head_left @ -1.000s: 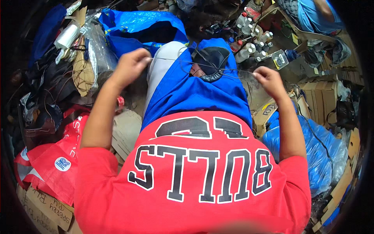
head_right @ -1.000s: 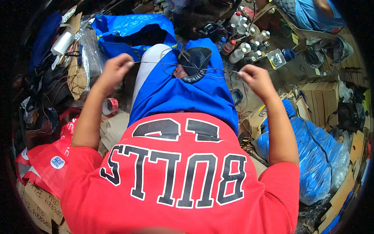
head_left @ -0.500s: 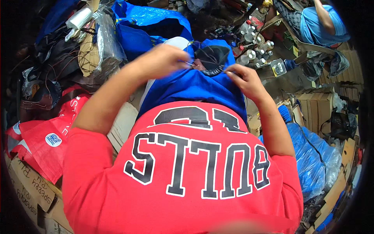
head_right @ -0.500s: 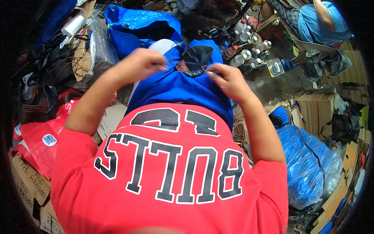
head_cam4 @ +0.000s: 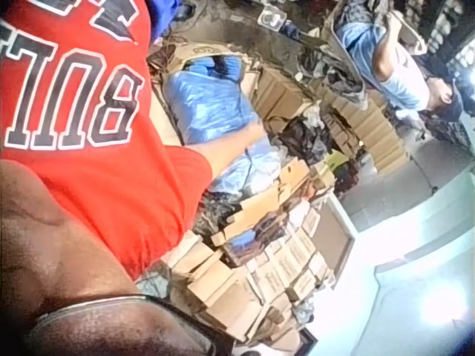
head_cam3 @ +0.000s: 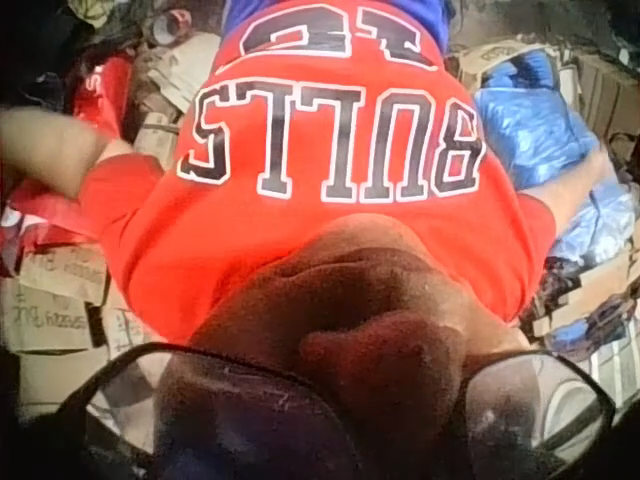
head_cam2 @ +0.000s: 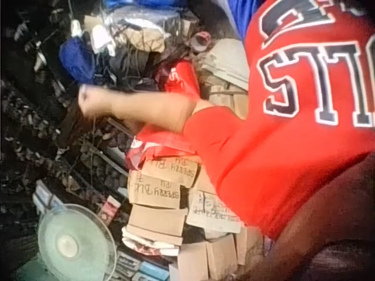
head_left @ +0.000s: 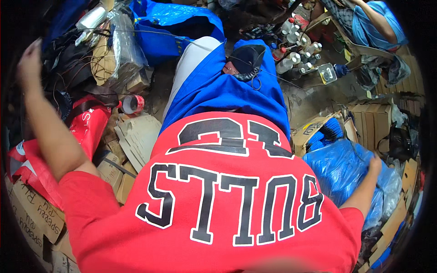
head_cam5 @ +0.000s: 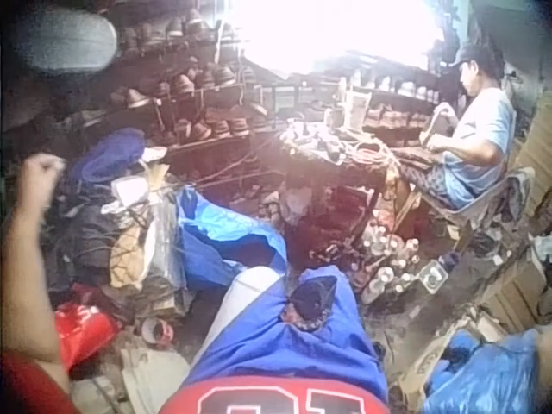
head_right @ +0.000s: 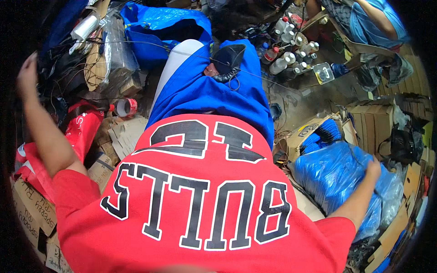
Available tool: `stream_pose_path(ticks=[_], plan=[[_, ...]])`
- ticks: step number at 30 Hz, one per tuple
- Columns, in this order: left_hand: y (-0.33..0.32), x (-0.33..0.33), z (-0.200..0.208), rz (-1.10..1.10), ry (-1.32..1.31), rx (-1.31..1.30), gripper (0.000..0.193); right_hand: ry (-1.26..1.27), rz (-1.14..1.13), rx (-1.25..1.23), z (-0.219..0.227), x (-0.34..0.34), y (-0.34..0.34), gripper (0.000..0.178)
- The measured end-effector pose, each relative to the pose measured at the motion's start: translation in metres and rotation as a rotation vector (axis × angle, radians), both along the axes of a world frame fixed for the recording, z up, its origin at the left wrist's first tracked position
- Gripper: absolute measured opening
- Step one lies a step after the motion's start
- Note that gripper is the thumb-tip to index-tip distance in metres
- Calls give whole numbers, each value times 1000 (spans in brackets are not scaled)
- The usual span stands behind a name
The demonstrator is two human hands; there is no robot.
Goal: The person is manually stitching a small black leather shoe component using a needle and thread.
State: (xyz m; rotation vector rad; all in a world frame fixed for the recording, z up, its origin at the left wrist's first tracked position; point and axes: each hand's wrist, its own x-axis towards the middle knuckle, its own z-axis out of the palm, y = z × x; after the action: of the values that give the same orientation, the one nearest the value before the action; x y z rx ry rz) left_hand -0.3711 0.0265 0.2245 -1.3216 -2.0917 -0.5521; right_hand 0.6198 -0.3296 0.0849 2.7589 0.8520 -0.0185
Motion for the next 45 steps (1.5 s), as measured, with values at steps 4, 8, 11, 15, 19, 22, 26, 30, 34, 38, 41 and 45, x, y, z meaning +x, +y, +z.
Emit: stream_pose_path(ticks=[4, 8, 11, 15, 19, 22, 26, 30, 34, 38, 41, 45], plan=[[-9, 176, -126, -997, -722, -395, 29, 415, 391, 228, -39, -182, 143, 44], [-48, 301, -203, -1368, -612, -509, 25, 1225, 683, 540, -52, -343, 209, 45], [-53, 321, -214, -1283, -640, -837, 22, 1518, 633, 510, -60, -400, 225, 29], [-44, 292, -197, -1149, -788, -933, 28, 1465, 648, 471, -83, -384, 232, 26], [-16, 208, -210, -942, -958, -755, 29, 1486, 468, 584, -82, -347, 222, 28], [-4, 155, -237, -920, -1128, -848, 27, 1500, 431, 500, -93, -324, 215, 20], [-3, 208, -236, -948, -812, -447, 51, 1043, 738, 480, -101, -314, 220, 30], [-25, 316, -187, -1358, -509, -361, 48, 1124, 831, 584, -69, -357, 237, 23], [-32, 380, -185, -1572, -690, -734, 44, 1205, 938, 611, -53, -389, 253, 13], [-10, 392, -198, -1618, -405, -905, 31, 1109, 1029, 555, -52, -393, 258, 9], [-6, 395, -197, -1506, -770, -1166, 28, 1102, 1102, 573, -55, -393, 257, 11], [-8, 396, -192, -1344, -934, -1358, 26, 1164, 1076, 619, -69, -398, 252, 13]])
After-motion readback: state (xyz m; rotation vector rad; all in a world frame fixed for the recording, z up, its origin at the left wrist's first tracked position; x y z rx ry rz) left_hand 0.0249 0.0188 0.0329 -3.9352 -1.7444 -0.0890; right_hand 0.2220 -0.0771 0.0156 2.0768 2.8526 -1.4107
